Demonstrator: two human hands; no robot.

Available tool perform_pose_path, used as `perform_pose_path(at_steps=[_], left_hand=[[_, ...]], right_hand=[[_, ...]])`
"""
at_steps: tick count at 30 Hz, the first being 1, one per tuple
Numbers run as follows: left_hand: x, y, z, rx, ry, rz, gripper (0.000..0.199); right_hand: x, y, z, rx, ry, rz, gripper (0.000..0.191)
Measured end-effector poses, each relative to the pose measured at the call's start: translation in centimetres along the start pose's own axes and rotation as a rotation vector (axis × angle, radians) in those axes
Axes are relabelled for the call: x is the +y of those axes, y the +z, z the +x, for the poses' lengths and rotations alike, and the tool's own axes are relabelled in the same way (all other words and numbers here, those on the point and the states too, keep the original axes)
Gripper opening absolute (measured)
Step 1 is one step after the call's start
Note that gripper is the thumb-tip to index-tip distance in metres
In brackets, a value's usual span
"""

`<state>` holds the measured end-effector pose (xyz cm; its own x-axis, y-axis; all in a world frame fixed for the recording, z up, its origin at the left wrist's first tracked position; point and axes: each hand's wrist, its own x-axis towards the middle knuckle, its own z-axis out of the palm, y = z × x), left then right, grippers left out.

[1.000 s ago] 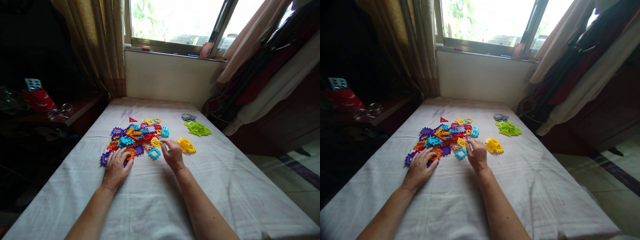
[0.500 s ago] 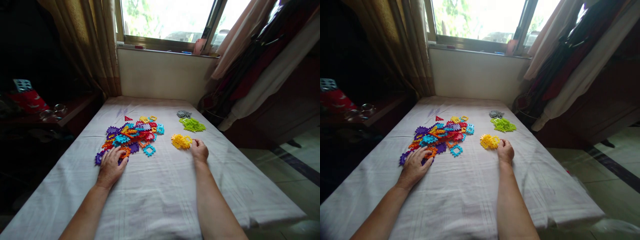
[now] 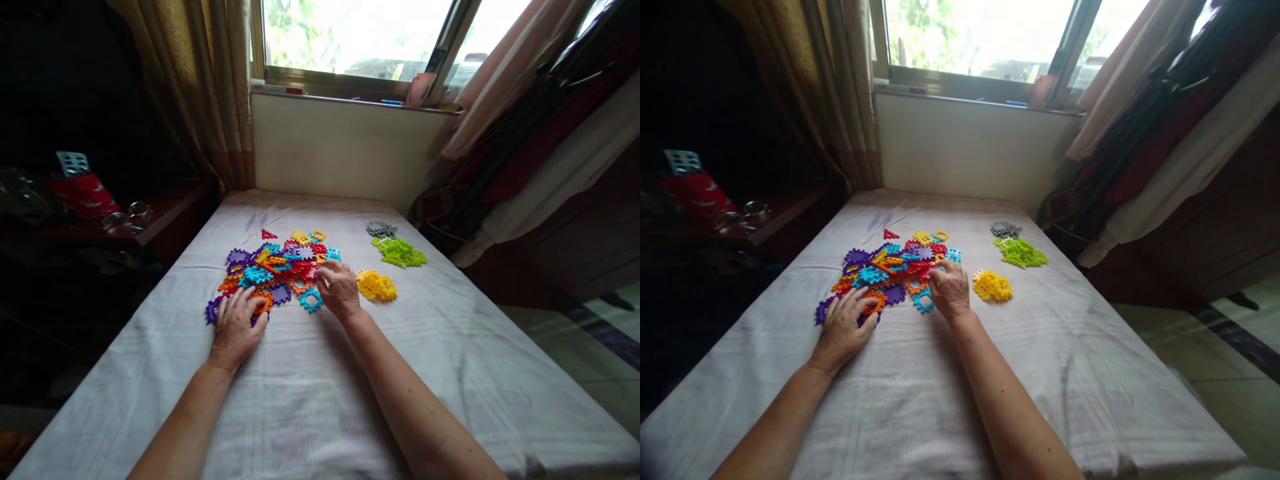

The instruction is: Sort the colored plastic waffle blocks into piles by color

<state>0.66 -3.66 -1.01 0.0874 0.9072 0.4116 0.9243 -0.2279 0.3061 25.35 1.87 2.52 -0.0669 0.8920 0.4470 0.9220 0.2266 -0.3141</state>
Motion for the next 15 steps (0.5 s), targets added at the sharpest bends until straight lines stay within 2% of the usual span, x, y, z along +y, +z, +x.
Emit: perform_pose_path(at_steps=[2,5,11,15], left_hand=[[0.0,0.0,-0.1,-0.002,-0.001,-0.005,0.026],[0.0,0.0,-0.1,-0.009,0.000,-0.015,0.026],[0.2,-0.1,0.1,-0.025,0.001,-0.031,0.025],[0.2,-0.1,0.3,-0.024,-0.008,-0.040,0.025]], right_hand=[[-2.0,1.0,0.8,-0.079,0.010,-0.025,0.021],[-3.3,2.1,1.8,-0.130,0.057,-0.047,0.025],[-3.2,3.1,3.3,-0.132,0.028,-0.076,0.024],[-2.4,2.9,3.3,-0.063,-0.014,-0.070,0.017]])
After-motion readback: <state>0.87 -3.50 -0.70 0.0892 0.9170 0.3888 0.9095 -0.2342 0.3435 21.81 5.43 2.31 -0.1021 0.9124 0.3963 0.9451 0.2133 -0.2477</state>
